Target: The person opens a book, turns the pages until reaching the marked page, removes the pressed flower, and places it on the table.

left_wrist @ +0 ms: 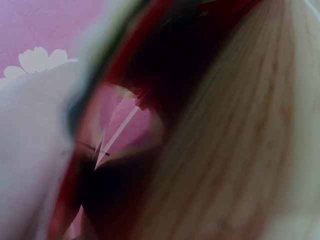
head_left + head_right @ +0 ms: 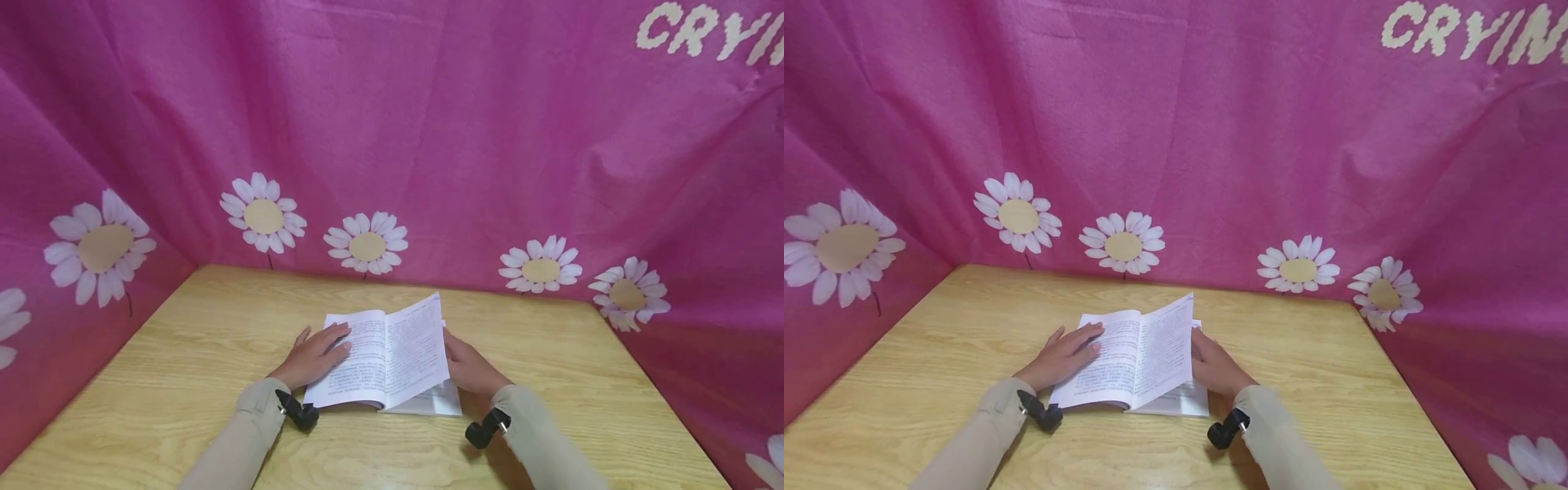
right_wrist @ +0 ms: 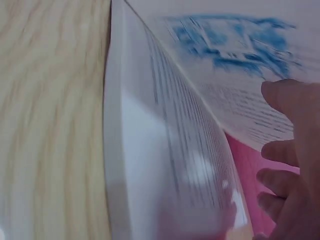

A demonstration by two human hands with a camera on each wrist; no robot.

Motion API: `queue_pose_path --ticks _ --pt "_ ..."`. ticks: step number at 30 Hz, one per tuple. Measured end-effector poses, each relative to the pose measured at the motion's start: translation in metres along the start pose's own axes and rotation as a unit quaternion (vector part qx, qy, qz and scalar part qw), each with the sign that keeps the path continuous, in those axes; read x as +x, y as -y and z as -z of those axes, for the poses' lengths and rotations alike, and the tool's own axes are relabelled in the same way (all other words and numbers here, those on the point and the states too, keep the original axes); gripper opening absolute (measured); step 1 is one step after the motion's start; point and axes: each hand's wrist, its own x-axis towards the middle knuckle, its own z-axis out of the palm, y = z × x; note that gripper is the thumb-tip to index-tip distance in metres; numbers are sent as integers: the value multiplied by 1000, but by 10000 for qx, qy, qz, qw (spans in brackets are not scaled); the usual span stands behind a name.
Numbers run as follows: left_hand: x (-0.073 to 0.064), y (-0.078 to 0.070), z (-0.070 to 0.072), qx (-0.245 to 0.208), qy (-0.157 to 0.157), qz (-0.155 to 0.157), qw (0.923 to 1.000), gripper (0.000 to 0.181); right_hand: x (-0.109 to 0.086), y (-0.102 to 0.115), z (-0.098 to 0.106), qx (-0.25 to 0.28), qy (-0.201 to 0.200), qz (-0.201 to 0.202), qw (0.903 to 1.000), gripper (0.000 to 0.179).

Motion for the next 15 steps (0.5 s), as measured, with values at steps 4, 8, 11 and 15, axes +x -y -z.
queue_pose_path --ticks 4,8,11,15 --pt "-1 -3 4 -373 -90 26 9993 55 9 13 -11 -318 -8 347 9989 56" --pt "1 -5 4 -839 -256 289 9957 56 17 23 -24 -364 126 275 9989 59" --pt "3 -3 4 -1117 -449 453 9917 58 22 31 -33 -423 262 71 9987 63" --pt "3 -1 4 -1423 -654 548 9861 60 27 38 -41 -500 435 39 9978 64"
